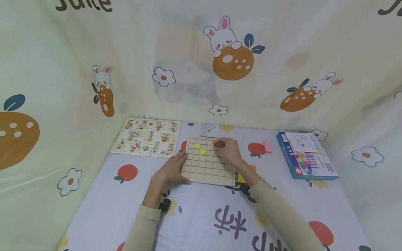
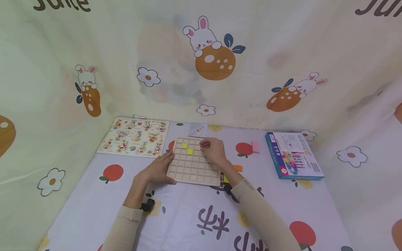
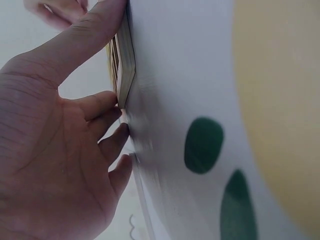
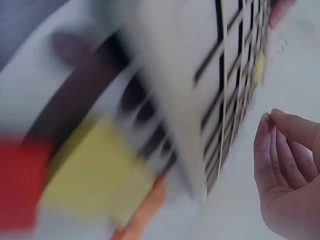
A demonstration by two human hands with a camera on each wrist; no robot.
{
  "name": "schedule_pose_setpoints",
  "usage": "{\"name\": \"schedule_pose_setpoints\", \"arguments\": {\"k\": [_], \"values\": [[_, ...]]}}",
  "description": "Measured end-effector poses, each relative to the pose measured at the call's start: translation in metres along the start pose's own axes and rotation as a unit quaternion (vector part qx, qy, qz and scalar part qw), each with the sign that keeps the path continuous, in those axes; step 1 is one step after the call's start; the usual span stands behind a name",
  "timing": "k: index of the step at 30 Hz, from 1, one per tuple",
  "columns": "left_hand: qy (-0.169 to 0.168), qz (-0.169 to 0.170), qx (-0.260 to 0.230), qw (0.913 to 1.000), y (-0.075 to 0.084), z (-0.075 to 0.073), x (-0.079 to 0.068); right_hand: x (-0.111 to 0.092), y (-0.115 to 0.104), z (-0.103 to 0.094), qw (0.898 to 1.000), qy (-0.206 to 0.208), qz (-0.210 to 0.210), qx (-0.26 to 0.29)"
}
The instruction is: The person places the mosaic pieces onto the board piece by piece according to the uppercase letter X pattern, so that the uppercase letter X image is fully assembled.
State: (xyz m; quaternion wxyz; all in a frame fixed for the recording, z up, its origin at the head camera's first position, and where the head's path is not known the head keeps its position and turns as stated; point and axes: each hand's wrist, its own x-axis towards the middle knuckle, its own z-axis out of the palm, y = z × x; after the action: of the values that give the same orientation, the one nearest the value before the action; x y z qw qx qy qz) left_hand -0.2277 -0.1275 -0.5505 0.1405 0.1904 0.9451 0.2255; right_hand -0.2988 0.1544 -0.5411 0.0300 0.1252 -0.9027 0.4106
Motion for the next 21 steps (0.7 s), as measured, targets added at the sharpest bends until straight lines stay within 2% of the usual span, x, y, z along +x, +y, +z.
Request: {"name": "schedule_pose_setpoints", "arguments": {"k": [8,16,21], "values": [[0.000,-0.005,0.001,1.0000,-0.001,-0.001,-0.001,-0.033,0.015,-0.043,0.998,0.036,0.043,-0.016],[0.005,-0.005,-0.010,0.9999,-0.001,-0.004,-0.004,-0.055,0.019,-0.063,0.997,0.037,0.055,-0.040],[-0.002,0.006,-0.018,0.9998,0.004,-0.001,-0.002,-0.078,0.028,-0.073,0.996,0.023,0.071,-0.038]]}}
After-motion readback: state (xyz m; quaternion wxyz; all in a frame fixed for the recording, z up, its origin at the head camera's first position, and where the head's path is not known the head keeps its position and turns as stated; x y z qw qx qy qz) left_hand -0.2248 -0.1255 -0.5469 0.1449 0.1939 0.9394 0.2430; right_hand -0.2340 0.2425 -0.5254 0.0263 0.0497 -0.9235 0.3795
